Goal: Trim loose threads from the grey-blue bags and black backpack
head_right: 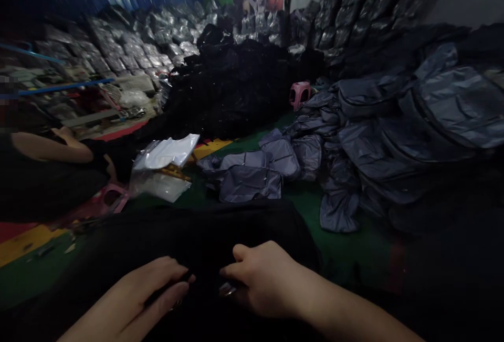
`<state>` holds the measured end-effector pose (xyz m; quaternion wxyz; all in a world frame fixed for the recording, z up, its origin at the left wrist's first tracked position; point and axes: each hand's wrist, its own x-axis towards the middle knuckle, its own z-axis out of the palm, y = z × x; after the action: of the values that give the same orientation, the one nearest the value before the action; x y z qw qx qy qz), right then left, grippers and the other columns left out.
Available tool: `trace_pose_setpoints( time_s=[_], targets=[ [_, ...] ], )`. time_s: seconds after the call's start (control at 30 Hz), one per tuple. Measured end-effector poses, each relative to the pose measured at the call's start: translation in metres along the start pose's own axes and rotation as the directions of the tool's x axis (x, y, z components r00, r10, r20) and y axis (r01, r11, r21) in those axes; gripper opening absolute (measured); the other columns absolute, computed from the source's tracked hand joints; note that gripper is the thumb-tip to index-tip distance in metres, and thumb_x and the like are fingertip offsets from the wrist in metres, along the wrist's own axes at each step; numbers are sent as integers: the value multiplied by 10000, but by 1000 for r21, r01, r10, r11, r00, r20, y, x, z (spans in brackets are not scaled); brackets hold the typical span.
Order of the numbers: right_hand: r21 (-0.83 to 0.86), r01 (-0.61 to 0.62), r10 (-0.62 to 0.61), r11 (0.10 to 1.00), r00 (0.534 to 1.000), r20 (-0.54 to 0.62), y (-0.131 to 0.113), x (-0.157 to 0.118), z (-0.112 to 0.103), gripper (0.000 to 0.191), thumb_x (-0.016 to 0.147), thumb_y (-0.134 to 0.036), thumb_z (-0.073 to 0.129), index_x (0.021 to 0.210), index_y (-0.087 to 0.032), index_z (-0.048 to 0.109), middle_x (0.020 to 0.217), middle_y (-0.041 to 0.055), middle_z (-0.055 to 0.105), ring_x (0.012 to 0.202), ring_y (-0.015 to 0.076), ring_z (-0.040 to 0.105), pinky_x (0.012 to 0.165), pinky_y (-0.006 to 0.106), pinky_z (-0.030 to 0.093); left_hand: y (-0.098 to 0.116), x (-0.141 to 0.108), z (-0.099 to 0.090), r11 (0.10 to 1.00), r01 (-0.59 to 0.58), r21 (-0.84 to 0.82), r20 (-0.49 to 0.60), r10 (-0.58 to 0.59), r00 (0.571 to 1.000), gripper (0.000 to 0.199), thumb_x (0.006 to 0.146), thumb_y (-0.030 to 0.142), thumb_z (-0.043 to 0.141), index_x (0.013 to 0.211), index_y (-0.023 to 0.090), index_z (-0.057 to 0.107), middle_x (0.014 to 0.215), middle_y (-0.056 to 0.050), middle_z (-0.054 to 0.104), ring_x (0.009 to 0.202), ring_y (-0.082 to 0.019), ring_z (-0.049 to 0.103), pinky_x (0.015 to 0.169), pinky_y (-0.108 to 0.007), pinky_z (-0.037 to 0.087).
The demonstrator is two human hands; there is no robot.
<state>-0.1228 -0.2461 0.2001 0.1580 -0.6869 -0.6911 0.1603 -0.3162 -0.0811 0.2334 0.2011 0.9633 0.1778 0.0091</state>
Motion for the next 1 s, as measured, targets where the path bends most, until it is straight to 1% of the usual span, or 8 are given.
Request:
trace_pose_setpoints(
  time_s=[0.17, 0.3, 0.5, 0.6, 0.7, 0.77, 0.87, 1.0],
  targets=[
    [9, 8, -9, 1000, 1000, 17, 0, -2, 1, 323, 866, -454, 464, 1150, -362, 590, 904, -21, 590, 591, 101, 539, 499, 241, 297, -1, 10, -23, 995, -50, 87, -49, 55, 997, 271, 860, 423, 467, 1089, 339, 584, 1053, 20, 650, 907, -164, 631, 784, -249, 515],
    [1, 30, -30, 1000, 999, 15, 0, 0, 4, 285, 848, -463, 488, 1063, -344, 633, 877, -25, 587, 584, 100, 527, 513, 239, 301, 0, 41, -41, 954, -189, 232, -85, 213, 973, 253, 857, 384, 480, 1046, 281, 613, 1011, -17, 639, 897, -188, 610, 770, -290, 494],
    [30, 29, -29, 999, 1000, 3, 1, 0, 4, 293, 859, -453, 467, 1080, -348, 628, 870, -26, 589, 576, 103, 513, 521, 244, 311, 1, 94, -26, 900, -365, 240, 45, 366, 930, 270, 827, 315, 550, 1080, 275, 634, 941, -28, 591, 910, -180, 547, 760, -280, 463],
    [71, 37, -39, 997, 999, 25, 3, -3, 2, 317, 845, -452, 486, 1116, -350, 615, 892, -23, 590, 598, 103, 525, 534, 235, 329, 4, 98, -18, 874, -411, 260, 46, 414, 909, 191, 857, 282, 502, 918, 262, 682, 884, -25, 583, 841, -160, 534, 692, -263, 442],
    [93, 23, -26, 995, 999, 34, 4, -4, 2, 324, 840, -447, 496, 1120, -338, 619, 901, -18, 588, 631, 106, 540, 555, 227, 345, 7, 96, -16, 826, -464, 321, 74, 466, 882, 246, 887, 233, 424, 830, 228, 662, 840, -28, 580, 791, -160, 519, 654, -277, 422],
    [92, 12, -15, 996, 999, 38, 5, -2, 2, 331, 839, -452, 497, 1130, -345, 613, 910, -19, 589, 642, 111, 547, 561, 230, 348, 7, 96, -16, 810, -468, 354, 105, 463, 880, 250, 888, 213, 400, 813, 207, 638, 840, -39, 577, 785, -175, 514, 642, -293, 418],
    [82, 10, -13, 997, 999, 45, 6, 0, 1, 345, 831, -458, 503, 1150, -367, 595, 928, -26, 594, 648, 120, 558, 557, 239, 348, 3, 100, -18, 868, -405, 287, 79, 399, 913, 214, 885, 216, 401, 818, 194, 603, 861, -47, 568, 809, -182, 525, 669, -301, 433],
    [88, 11, -15, 996, 999, 48, 8, 3, 1, 350, 822, -474, 512, 1145, -368, 596, 935, -28, 599, 670, 127, 574, 563, 236, 362, -14, 111, -25, 961, -255, 103, -136, 268, 954, 176, 889, 267, 415, 817, 190, 556, 843, -36, 561, 802, -168, 540, 731, -305, 445]
  ],
)
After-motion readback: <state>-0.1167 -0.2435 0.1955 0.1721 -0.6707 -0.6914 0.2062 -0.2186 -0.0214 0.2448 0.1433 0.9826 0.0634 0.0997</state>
